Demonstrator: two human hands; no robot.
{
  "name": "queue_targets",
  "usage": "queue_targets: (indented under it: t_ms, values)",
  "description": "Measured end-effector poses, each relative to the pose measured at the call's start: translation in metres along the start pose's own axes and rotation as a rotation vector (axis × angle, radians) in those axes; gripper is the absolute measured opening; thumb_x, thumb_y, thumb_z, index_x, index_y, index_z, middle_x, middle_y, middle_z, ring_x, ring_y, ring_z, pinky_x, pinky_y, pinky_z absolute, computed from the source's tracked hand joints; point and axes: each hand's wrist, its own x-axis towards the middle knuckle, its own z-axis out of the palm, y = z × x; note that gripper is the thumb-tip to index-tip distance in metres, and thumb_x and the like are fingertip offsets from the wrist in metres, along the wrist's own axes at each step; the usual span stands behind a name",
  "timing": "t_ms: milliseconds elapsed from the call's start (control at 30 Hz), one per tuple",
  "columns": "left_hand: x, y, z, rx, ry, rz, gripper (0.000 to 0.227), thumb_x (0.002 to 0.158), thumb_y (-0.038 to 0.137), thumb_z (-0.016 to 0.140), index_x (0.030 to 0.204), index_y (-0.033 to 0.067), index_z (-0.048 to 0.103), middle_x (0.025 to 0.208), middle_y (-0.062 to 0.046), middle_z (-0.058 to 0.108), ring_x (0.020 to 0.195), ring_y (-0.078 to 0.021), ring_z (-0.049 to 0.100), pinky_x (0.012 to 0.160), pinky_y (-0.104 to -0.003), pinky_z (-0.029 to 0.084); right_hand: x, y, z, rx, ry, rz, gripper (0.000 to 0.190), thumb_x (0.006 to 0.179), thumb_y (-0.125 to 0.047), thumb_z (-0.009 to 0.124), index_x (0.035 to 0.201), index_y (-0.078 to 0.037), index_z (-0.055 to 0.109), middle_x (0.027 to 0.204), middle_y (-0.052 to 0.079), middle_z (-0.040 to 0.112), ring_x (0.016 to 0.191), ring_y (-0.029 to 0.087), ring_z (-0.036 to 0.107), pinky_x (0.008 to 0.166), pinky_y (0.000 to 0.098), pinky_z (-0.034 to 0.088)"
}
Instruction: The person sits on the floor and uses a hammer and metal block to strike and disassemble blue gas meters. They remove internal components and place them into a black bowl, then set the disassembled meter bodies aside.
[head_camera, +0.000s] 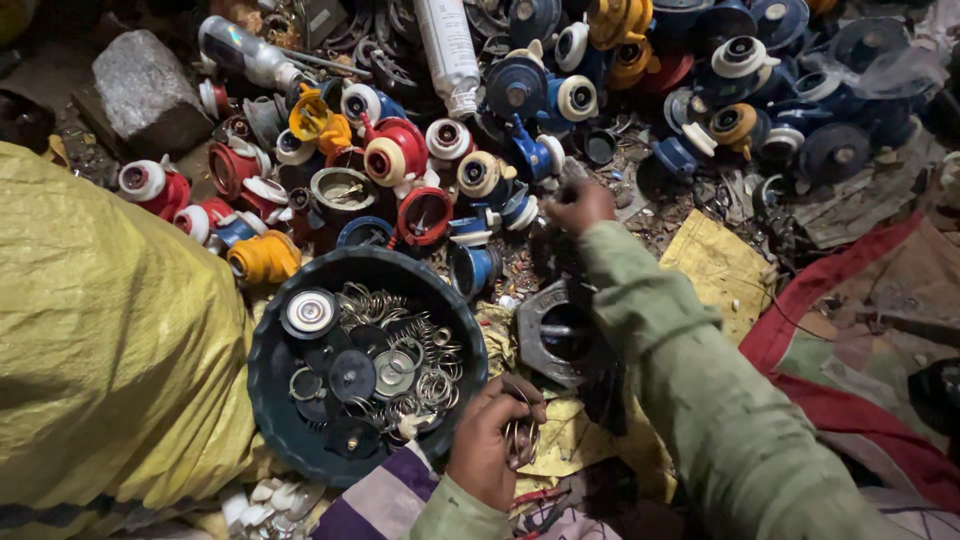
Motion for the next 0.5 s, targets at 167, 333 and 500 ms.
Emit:
queue_targets:
  t_ms: [167,333,500]
  values:
    - [0.001,-0.006,-0.002,0.015,-0.013,0.030,0.014,0.084,0.005,0.051,0.090,0.0039,0.064,0.077,-0.005,0.063,0.060,-0.0082,0.050,0.046,-0.019,0.034,-0.037,-0.019,-0.075,0.910,-0.161,0.448,0.018,0.077,-0.024,0.080,0.093,-0.017,0.075,0.086,-0.002,0.075,0.072,0.012,0.069,0.061,0.0354,0.059]
    - [0.003,-0.007,-0.002,0.022,-0.033,0.036,0.014,0.084,0.004,0.052,0.091,0.0033,0.064,0.076,-0.005,0.063,0.055,-0.0073,0.047,0.045,-0.021,0.033,-0.032,-0.011,-0.061,0.169,-0.398,0.059,0.029,0.083,-0.030,0.081,0.104,-0.010,0.079,0.089,0.006,0.079,0.070,0.019,0.072,0.065,0.0366,0.057]
    - [0.004,-0.005,-0.005,0.025,-0.028,0.021,0.015,0.083,0.004,0.051,0.090,0.0040,0.064,0.072,-0.005,0.062,0.046,-0.0073,0.041,0.039,-0.022,0.029,-0.023,0.024,-0.008,-0.651,-0.554,-0.212,0.035,0.071,-0.040,0.088,0.090,-0.011,0.083,0.085,0.016,0.076,0.074,0.034,0.073,0.073,0.0452,0.059]
